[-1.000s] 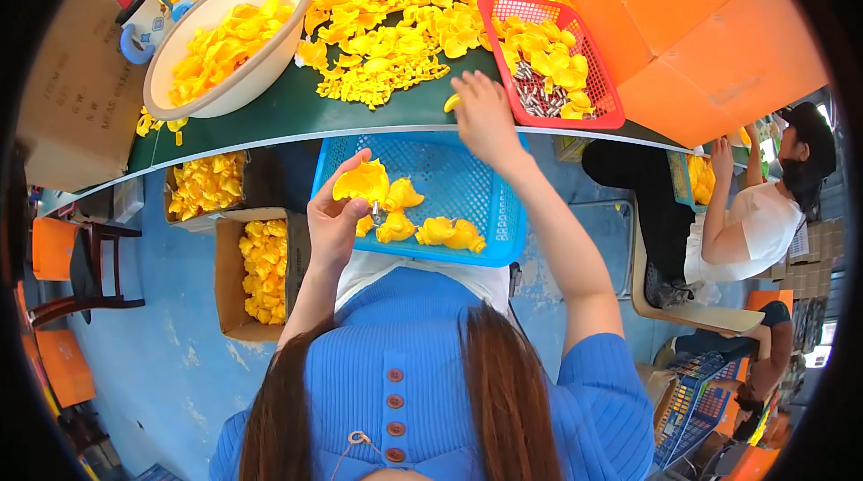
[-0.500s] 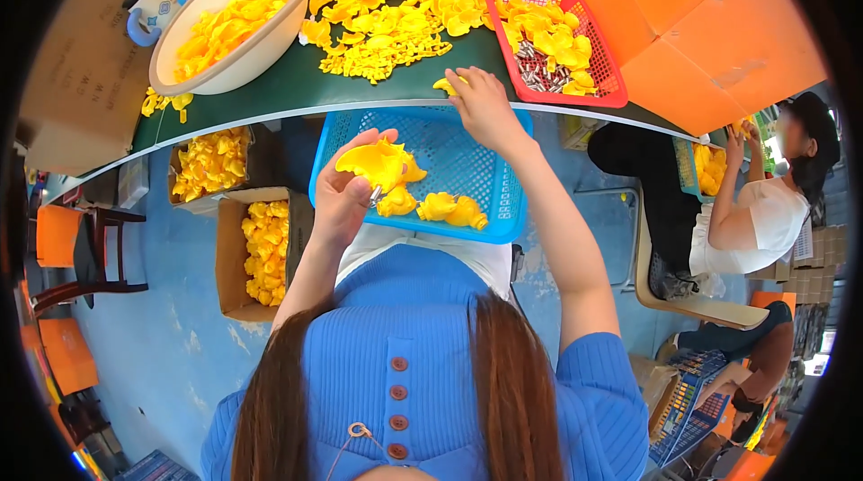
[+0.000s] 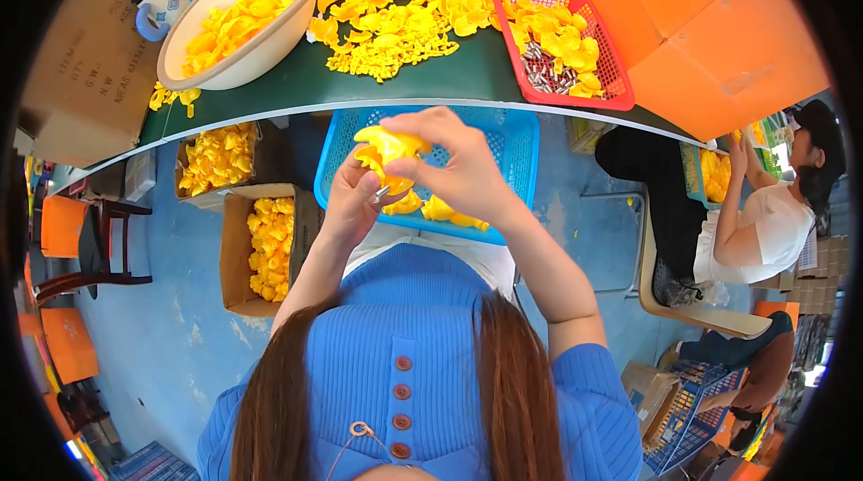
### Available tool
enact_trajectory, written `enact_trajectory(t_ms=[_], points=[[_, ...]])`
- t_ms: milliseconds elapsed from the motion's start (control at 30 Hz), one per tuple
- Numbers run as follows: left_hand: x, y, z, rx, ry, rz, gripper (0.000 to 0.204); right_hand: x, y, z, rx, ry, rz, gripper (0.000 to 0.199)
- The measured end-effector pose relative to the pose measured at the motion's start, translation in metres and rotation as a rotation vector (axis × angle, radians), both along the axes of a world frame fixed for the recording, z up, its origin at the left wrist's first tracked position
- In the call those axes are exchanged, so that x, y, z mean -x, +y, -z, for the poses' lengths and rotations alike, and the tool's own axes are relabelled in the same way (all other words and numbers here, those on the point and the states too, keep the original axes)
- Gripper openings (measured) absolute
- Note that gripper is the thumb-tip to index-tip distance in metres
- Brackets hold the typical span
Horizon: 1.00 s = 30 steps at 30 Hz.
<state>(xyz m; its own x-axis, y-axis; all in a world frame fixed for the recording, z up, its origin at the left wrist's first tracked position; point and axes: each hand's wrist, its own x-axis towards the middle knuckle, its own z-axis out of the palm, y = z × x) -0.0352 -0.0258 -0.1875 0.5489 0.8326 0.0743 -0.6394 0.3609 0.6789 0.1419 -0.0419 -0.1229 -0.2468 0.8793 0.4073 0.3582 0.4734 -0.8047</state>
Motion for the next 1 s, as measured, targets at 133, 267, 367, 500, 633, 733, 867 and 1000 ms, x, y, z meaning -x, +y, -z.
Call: enact_trajectory(t_ms=[133, 267, 367, 500, 633, 733, 867, 1000], points=[[0.000, -0.001, 0.001, 0.003, 0.017, -0.006, 0.044, 0.010, -0.010, -0.006, 0.046, 0.030, 0.042, 0.042], [0.000, -0.001, -0.002, 0.005, 0.018, 0.005, 0.043, 0.011, -0.013, -0.003, 0.036, 0.006, 0.051, 0.042], [0.001, -0.002, -0.003, 0.003, 0.033, 0.001, 0.040, 0.012, -0.015, 0.000, 0.023, 0.020, 0.064, 0.042], [0.001, -0.002, -0.005, 0.015, 0.020, 0.012, 0.039, 0.012, -0.016, 0.002, 0.015, 0.022, 0.075, 0.044], [0.000, -0.002, -0.005, 0.037, 0.028, 0.019, 0.037, 0.013, -0.017, 0.002, 0.037, 0.039, 0.095, 0.043], [0.002, -0.002, -0.006, 0.023, 0.028, 0.013, 0.036, 0.016, -0.018, 0.004, -0.009, 0.029, 0.104, 0.042], [0.004, -0.001, -0.006, 0.017, 0.013, 0.017, 0.035, 0.023, -0.020, 0.006, -0.008, 0.061, 0.123, 0.041], [0.002, -0.002, -0.006, 0.057, 0.018, 0.029, 0.037, 0.024, -0.022, 0.008, -0.055, 0.001, 0.128, 0.049]])
